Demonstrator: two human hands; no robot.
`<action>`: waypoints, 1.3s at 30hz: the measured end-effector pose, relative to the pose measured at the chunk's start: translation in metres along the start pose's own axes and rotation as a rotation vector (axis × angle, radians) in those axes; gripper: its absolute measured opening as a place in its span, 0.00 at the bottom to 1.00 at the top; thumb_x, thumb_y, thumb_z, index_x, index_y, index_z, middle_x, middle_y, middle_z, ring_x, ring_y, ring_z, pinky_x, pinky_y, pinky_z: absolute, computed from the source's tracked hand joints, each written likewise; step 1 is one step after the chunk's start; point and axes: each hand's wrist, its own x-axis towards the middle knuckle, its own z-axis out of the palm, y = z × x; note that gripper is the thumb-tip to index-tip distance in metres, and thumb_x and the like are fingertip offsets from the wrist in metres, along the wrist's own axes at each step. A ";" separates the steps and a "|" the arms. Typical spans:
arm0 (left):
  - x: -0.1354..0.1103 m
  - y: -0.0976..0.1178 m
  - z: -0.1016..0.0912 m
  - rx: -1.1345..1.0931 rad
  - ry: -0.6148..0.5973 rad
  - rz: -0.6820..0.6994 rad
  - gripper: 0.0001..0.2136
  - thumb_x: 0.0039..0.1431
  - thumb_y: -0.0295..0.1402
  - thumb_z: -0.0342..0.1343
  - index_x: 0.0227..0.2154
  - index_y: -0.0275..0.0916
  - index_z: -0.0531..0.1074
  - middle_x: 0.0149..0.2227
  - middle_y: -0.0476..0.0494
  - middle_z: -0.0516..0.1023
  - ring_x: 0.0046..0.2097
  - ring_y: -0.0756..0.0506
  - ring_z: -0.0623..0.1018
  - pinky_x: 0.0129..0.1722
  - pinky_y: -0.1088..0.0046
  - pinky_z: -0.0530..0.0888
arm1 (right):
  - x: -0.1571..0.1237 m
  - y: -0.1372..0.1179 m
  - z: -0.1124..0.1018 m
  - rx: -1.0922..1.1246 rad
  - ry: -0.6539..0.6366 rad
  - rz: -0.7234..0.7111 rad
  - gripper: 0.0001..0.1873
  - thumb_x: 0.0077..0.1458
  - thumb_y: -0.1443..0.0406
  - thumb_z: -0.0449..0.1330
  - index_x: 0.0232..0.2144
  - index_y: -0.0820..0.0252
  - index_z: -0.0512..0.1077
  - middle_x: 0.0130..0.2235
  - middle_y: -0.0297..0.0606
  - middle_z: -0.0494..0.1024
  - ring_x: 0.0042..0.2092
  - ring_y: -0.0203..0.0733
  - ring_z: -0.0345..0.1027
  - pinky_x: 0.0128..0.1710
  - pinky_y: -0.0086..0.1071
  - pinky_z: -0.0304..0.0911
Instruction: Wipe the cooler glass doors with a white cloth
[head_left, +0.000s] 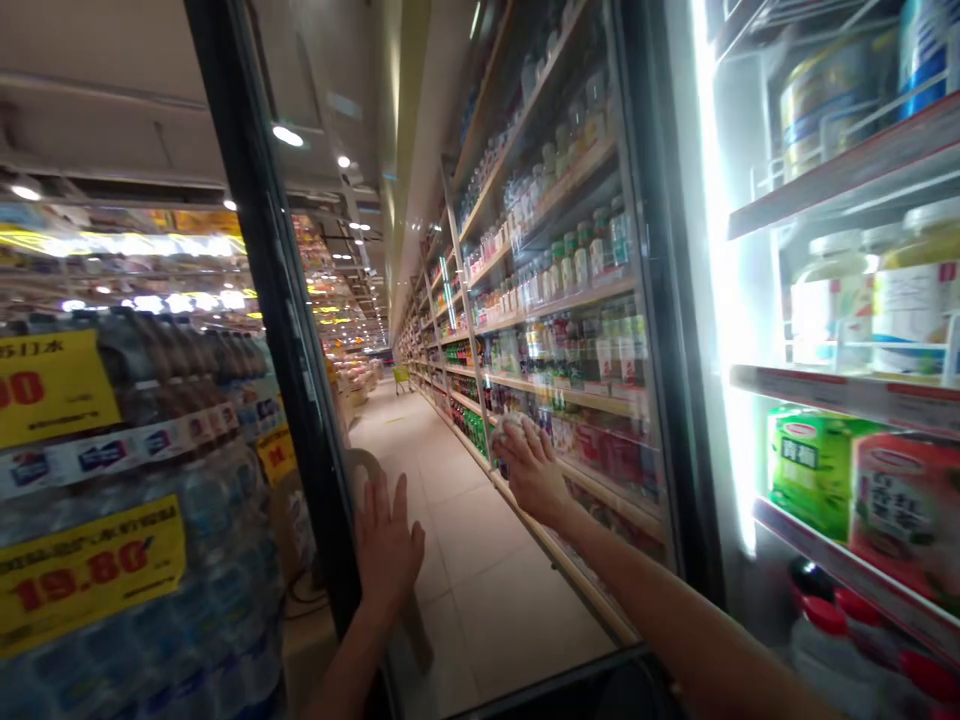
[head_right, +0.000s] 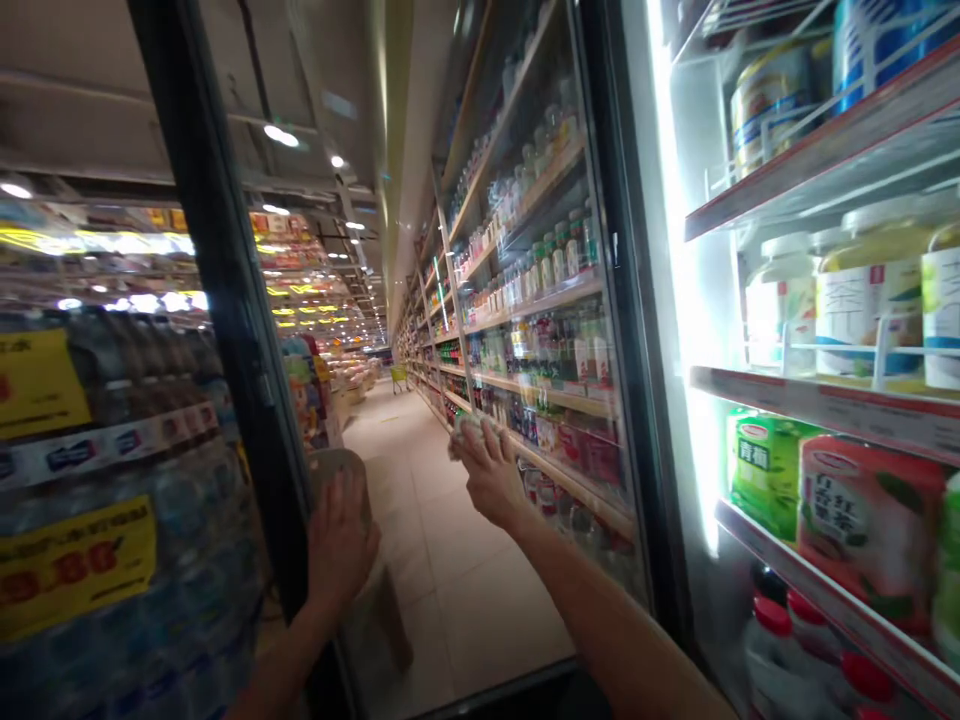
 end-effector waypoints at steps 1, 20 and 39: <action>-0.001 -0.001 0.001 0.001 -0.001 0.003 0.28 0.54 0.27 0.48 0.60 0.33 0.55 0.64 0.30 0.50 0.65 0.34 0.48 0.57 0.52 0.60 | -0.003 0.002 0.000 0.003 -0.014 -0.031 0.26 0.51 0.69 0.52 0.53 0.50 0.66 0.62 0.37 0.58 0.65 0.50 0.39 0.61 0.49 0.40; -0.008 0.014 0.002 -0.017 -0.048 -0.103 0.30 0.53 0.25 0.48 0.61 0.34 0.51 0.66 0.33 0.44 0.66 0.35 0.43 0.60 0.50 0.56 | 0.013 0.060 -0.020 -0.024 0.072 0.131 0.25 0.51 0.70 0.51 0.52 0.53 0.68 0.63 0.40 0.56 0.63 0.51 0.46 0.60 0.49 0.45; -0.011 0.018 0.002 -0.045 -0.044 -0.110 0.34 0.51 0.25 0.50 0.62 0.35 0.47 0.66 0.33 0.40 0.66 0.34 0.43 0.60 0.50 0.55 | 0.021 0.088 -0.029 -0.043 0.245 0.640 0.28 0.53 0.65 0.48 0.57 0.62 0.61 0.66 0.50 0.44 0.62 0.61 0.45 0.55 0.58 0.48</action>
